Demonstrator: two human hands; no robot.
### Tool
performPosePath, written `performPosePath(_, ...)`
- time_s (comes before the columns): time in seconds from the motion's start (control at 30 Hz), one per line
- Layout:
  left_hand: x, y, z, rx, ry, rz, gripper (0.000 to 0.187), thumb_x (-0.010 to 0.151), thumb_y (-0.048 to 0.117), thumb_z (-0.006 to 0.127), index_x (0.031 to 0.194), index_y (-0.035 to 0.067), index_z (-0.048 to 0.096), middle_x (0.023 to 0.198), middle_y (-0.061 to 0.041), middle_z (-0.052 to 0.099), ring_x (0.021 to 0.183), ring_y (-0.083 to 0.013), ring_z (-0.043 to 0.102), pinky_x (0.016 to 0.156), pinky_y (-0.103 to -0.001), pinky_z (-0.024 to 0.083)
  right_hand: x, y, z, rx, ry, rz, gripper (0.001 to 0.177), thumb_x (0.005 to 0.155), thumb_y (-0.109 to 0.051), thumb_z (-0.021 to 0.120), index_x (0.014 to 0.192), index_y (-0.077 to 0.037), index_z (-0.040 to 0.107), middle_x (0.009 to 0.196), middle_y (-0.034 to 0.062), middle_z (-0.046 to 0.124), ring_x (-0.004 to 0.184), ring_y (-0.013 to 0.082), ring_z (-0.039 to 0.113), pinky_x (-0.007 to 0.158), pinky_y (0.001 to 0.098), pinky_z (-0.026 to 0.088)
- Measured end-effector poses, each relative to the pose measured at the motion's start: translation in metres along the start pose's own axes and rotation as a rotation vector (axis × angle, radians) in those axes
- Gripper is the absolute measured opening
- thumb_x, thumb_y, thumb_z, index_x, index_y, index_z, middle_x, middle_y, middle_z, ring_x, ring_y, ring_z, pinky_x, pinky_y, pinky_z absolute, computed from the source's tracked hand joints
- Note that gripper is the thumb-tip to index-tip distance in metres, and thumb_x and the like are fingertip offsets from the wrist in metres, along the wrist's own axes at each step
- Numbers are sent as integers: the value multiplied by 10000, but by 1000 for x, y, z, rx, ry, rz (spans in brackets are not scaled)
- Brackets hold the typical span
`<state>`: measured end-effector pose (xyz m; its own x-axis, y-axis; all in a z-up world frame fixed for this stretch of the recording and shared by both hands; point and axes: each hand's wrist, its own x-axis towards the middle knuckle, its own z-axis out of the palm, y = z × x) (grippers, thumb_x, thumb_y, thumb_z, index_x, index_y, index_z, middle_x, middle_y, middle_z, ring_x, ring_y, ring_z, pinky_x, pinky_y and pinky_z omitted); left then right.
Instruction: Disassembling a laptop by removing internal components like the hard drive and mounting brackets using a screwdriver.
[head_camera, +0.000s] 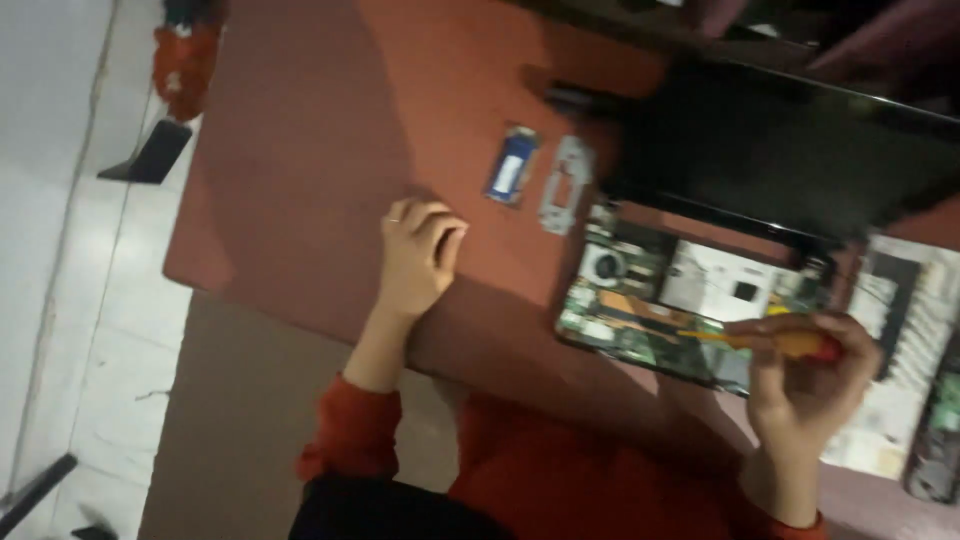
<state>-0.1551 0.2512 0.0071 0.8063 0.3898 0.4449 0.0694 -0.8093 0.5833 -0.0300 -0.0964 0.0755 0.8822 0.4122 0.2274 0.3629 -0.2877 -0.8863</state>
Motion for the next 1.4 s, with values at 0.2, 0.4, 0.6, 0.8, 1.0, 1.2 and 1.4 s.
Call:
performPosePath(0.2, 0, 1, -5, -24, 42, -92, 54, 886, 22, 621, 911, 54, 656, 1016, -37, 590, 969, -244, 514, 916, -382, 380, 12, 4, 17, -99, -41, -119, 505, 1060, 272, 396, 1424, -47, 254, 1054, 261, 545, 901, 358, 629, 818, 400, 563)
performPosePath(0.4, -5, -9, -14, -212, 15, -205, 215, 822, -95, 585, 986, 23, 657, 1085, -55, 568, 1024, -250, 523, 879, -349, 445, 10, 30, -17, -528, -144, -163, 288, 1082, 264, 309, 1186, 267, 577, 1277, 380, 653, 1057, 413, 611, 1059, 476, 515)
performPosePath(0.6, -5, -2, -9, -9, -104, -270, 274, 770, 89, 730, 1039, 106, 688, 1121, -9, 587, 1114, -240, 521, 946, -375, 460, 10, 59, -45, -592, -45, -151, 321, 1153, 182, 336, 1249, 288, 623, 1290, 374, 665, 973, 374, 574, 957, 445, 472)
performPosePath(0.8, -8, -7, -2, 81, -93, -119, 254, 847, 133, 714, 1092, 105, 655, 1146, -88, 558, 1050, -299, 536, 1016, -461, 385, 21, 42, -45, -426, 289, -147, 169, 1167, 329, 464, 1227, 229, 587, 1114, 326, 653, 952, 362, 614, 902, 437, 520)
performPosePath(1.0, -9, -11, 12, 156, -124, -24, 313, 878, 163, 711, 1164, 105, 597, 1130, -72, 566, 972, -234, 509, 982, -451, 312, 45, 82, -63, -325, 372, -445, 334, 1036, 210, 542, 1264, 34, 372, 969, 255, 578, 757, 338, 608, 643, 367, 536)
performPosePath(1.2, -3, 28, 21, 100, -1, -65, 507, 850, 130, 718, 1273, -54, 507, 1382, -215, 316, 1205, -399, 398, 999, -481, 439, 47, 50, -38, -177, 327, -276, 287, 1007, 95, 506, 1214, -17, 342, 1129, 231, 567, 903, 312, 660, 798, 335, 546)
performPosePath(1.4, -18, 96, 72, -31, -180, -3, 358, 812, 321, 703, 1125, 148, 678, 1222, -136, 531, 1158, -359, 522, 994, -497, 376, 51, 99, -42, -30, 331, -510, 314, 914, 66, 641, 1043, 105, 357, 821, 326, 577, 719, 476, 649, 751, 530, 522)
